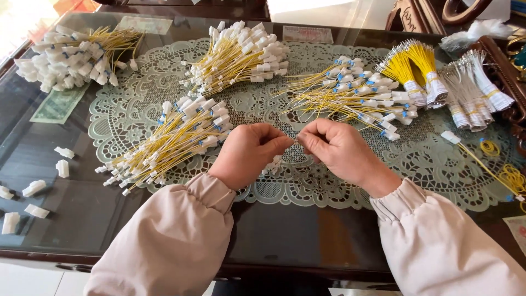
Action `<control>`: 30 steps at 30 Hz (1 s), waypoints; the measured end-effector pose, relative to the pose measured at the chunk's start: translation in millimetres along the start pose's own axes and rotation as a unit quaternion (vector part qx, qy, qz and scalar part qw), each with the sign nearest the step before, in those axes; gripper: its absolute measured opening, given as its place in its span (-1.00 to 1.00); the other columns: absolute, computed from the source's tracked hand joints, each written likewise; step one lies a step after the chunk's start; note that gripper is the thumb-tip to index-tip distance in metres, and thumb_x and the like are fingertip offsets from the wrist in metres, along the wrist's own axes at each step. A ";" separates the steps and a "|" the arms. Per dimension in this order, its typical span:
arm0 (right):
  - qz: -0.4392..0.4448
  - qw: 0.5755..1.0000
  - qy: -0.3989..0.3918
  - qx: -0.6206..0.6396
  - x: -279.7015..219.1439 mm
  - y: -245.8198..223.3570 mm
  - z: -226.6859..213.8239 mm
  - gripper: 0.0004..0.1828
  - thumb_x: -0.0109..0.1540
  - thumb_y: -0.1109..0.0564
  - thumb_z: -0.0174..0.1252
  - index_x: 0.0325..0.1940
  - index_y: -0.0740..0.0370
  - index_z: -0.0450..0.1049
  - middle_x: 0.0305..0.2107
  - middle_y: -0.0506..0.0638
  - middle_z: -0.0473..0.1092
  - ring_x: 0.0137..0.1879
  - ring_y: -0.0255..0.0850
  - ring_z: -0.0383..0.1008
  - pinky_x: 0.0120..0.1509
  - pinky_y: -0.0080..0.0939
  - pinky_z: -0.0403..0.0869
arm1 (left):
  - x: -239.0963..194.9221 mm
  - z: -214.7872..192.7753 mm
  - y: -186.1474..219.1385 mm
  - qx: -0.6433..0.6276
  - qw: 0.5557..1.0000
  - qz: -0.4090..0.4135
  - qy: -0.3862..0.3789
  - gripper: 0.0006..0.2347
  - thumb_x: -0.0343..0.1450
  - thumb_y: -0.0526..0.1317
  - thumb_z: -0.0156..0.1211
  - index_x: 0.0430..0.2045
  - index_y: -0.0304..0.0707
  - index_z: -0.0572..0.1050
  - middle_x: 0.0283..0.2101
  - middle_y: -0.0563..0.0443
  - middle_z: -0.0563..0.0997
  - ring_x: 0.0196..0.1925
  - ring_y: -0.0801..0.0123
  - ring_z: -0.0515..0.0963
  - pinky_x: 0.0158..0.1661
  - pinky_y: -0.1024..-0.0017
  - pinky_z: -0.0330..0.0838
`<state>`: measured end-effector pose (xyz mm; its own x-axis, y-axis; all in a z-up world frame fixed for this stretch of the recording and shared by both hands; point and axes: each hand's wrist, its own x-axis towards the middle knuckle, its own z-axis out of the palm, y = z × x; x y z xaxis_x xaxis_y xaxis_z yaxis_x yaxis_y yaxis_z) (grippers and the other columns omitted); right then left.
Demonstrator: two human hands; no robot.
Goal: Assembling small white plastic caps onto thin wire stems for decorative items
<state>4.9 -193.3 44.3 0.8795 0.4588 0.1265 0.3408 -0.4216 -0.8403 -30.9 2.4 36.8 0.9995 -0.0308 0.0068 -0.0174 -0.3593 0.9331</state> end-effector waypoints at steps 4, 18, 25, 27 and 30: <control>0.018 0.999 0.020 0.023 -0.2 1.7 1.8 -0.78 0.32 0.08 0.09 -0.31 0.25 0.53 -0.64 0.01 0.45 -0.54 -0.33 0.37 -0.43 -0.37 0.39 | 1.4 -6.9 1.2 0.063 0.998 0.025 -0.005 -0.84 0.35 -0.15 0.20 -0.34 -0.17 0.63 -0.46 0.02 0.66 -0.43 0.33 0.62 -0.31 0.39 0.50; 0.054 0.997 0.000 0.052 -0.5 8.8 -5.2 -0.85 0.19 0.20 0.26 -0.22 0.34 0.59 -0.62 0.01 0.43 -0.54 -0.39 0.27 -0.44 -0.44 0.30 | 12.2 -18.4 -14.5 0.452 0.887 0.088 0.002 -0.93 0.35 -0.16 0.21 -0.41 0.12 0.62 -0.39 0.14 0.59 -0.30 0.16 0.64 -0.27 0.23 0.57; 0.084 0.995 -0.021 0.044 -2.9 1.2 -6.6 -0.83 0.15 0.22 0.29 -0.21 0.33 0.61 -0.60 0.00 0.45 -0.49 -0.40 0.27 -0.40 -0.44 0.32 | 13.4 -20.6 -21.7 0.456 0.887 0.078 -0.006 -0.95 0.34 -0.17 0.22 -0.51 0.07 0.61 -0.43 0.08 0.58 -0.31 0.09 0.64 -0.29 0.18 0.58; 0.093 0.995 -0.023 0.038 -4.4 -4.9 -7.9 -0.84 0.14 0.21 0.31 -0.23 0.31 0.62 -0.61 -0.02 0.45 -0.50 -0.40 0.27 -0.41 -0.44 0.32 | 13.1 -19.4 -25.5 0.437 0.895 0.091 -0.006 -0.96 0.33 -0.16 0.23 -0.52 0.05 0.61 -0.43 0.06 0.58 -0.33 0.07 0.64 -0.30 0.18 0.58; 0.098 0.995 -0.024 0.027 -3.7 -5.3 -8.7 -0.85 0.13 0.20 0.32 -0.25 0.29 0.63 -0.62 -0.04 0.45 -0.50 -0.40 0.27 -0.41 -0.44 0.33 | 14.5 -21.0 -28.9 0.405 0.908 0.108 -0.007 -0.96 0.32 -0.16 0.24 -0.51 0.02 0.61 -0.43 0.04 0.59 -0.34 0.07 0.64 -0.29 0.19 0.57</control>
<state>2.7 -199.5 52.9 0.9097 0.4097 -0.0673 0.1446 -0.4645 -0.8737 -15.4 31.9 17.4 0.9700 -0.1921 0.1488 -0.2326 -0.9116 0.3388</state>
